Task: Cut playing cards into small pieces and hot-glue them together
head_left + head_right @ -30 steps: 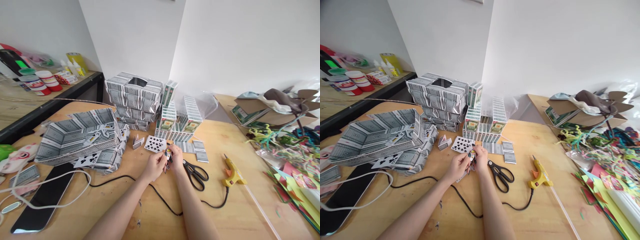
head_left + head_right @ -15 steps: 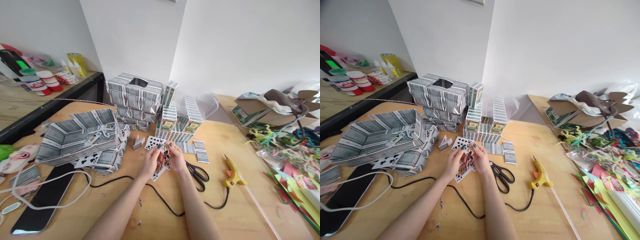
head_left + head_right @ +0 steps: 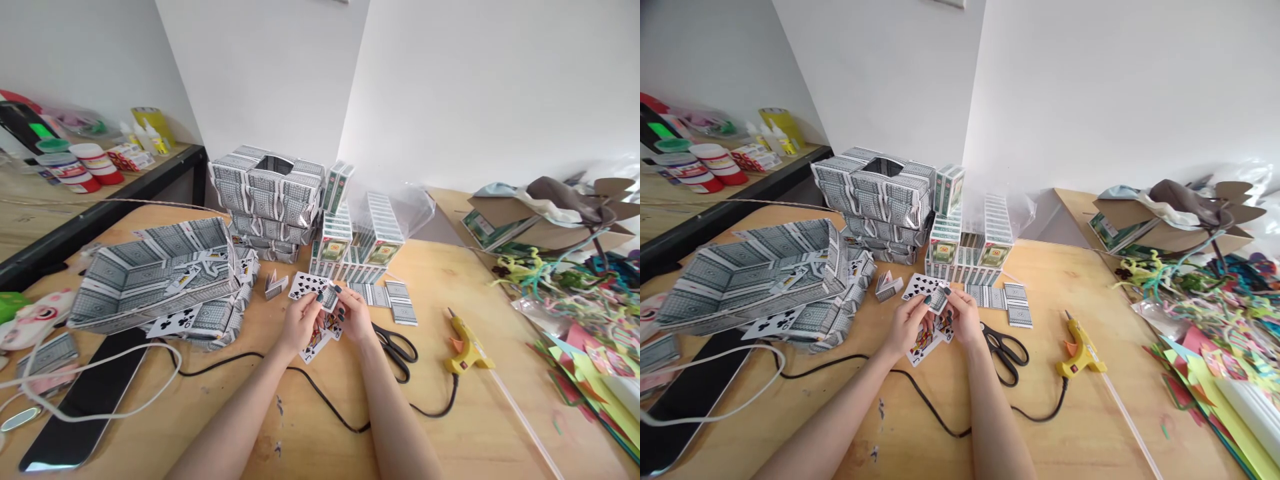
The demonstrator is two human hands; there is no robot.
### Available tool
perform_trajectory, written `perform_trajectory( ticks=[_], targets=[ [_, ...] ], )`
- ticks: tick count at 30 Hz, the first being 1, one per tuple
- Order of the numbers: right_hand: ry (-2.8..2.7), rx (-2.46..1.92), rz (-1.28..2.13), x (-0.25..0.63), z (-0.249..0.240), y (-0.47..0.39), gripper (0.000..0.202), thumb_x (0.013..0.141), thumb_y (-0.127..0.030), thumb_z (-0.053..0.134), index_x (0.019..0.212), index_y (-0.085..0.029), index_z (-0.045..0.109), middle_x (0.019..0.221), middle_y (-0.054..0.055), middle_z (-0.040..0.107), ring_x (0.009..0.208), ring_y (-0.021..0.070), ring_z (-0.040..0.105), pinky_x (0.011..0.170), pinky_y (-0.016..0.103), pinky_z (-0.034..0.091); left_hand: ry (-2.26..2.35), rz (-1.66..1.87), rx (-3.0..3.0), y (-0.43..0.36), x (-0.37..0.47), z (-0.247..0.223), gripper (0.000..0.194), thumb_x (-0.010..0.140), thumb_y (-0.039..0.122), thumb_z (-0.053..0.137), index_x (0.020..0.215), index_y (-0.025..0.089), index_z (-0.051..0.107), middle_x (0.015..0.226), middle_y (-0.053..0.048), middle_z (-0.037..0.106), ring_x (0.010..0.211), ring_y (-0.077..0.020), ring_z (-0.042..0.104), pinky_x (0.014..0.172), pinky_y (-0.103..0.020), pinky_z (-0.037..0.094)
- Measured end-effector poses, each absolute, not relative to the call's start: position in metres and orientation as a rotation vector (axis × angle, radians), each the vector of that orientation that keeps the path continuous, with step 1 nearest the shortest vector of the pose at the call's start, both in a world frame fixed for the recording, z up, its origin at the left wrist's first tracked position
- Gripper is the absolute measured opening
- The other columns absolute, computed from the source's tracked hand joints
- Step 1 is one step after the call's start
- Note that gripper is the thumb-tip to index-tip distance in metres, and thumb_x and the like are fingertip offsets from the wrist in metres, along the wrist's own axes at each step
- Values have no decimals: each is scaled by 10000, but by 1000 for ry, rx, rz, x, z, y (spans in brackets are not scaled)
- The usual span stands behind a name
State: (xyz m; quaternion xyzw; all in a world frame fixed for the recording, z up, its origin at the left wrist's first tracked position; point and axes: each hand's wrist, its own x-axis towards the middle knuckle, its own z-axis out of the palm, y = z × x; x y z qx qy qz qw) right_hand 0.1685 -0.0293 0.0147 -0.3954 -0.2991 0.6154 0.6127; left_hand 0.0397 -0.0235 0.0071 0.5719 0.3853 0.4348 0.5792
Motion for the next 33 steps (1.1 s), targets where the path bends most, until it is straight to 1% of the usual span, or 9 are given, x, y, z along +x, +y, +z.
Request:
perform_trajectory(
  ticks=[2, 4, 10, 14, 17, 21, 24, 28, 33],
  targets=[
    [-678, -907, 1411, 169, 14, -29, 356, 687, -323, 644, 458, -189, 406, 376, -79, 301, 350, 66, 286, 369, 215, 246, 923, 1011, 1359, -24, 40, 6, 291, 819, 369, 406, 614, 169, 460, 548, 14, 515, 451, -104, 495, 435, -220, 364],
    [-666, -920, 1419, 169, 13, -29, 343, 678, -319, 653, 475, -191, 409, 375, -90, 278, 341, 62, 266, 366, 212, 234, 961, 989, 1390, -24, 41, 4, 295, 821, 354, 397, 596, 170, 450, 536, 15, 515, 443, -102, 491, 440, -218, 364],
    [-747, -1031, 1445, 164, 7, -28, 281, 660, -386, 665, 572, -180, 495, 416, -71, 425, 347, 67, 337, 374, 205, 251, 1124, 1025, 1476, -21, 40, 4, 268, 795, 383, 463, 624, 176, 461, 459, 49, 434, 424, -88, 434, 441, -205, 314],
    [-754, -1051, 1347, 162, 3, -28, 339, 673, -408, 657, 525, -184, 450, 389, -84, 359, 339, 56, 285, 354, 197, 211, 1025, 1015, 1373, -19, 40, 4, 255, 782, 389, 487, 643, 179, 450, 455, 61, 398, 405, -76, 389, 414, -201, 292],
    [-728, -1009, 1348, 161, 5, -29, 343, 664, -419, 661, 526, -191, 445, 402, -82, 344, 346, 62, 284, 351, 200, 241, 856, 974, 1151, -17, 42, 5, 265, 769, 408, 493, 653, 178, 432, 466, 63, 390, 382, -69, 377, 387, -202, 290],
    [-757, -949, 1430, 161, 9, -30, 282, 670, -445, 648, 651, -195, 519, 498, -38, 482, 380, 94, 392, 344, 211, 290, 729, 952, 954, -14, 44, 8, 294, 723, 410, 555, 636, 160, 428, 504, 50, 400, 399, -51, 369, 387, -196, 280],
    [-758, -946, 1461, 160, 11, -31, 282, 676, -461, 639, 706, -201, 535, 525, -26, 522, 395, 113, 445, 341, 218, 310, 680, 889, 903, -15, 43, 10, 289, 706, 402, 587, 660, 150, 453, 551, 37, 435, 442, -56, 406, 422, -198, 330],
    [-734, -994, 1471, 158, 7, -29, 297, 697, -483, 608, 661, -206, 511, 480, -41, 494, 372, 111, 438, 348, 224, 315, 690, 806, 1012, -18, 43, 8, 303, 740, 425, 549, 641, 163, 432, 496, 47, 437, 411, -67, 417, 424, -210, 360],
    [-757, -1174, 1305, 158, -4, -25, 351, 736, -528, 525, 612, -202, 481, 468, -57, 457, 390, 97, 397, 388, 224, 320, 806, 818, 1212, -19, 45, 6, 321, 778, 462, 491, 656, 170, 432, 452, 68, 366, 374, -54, 326, 378, -189, 254]
  ],
)
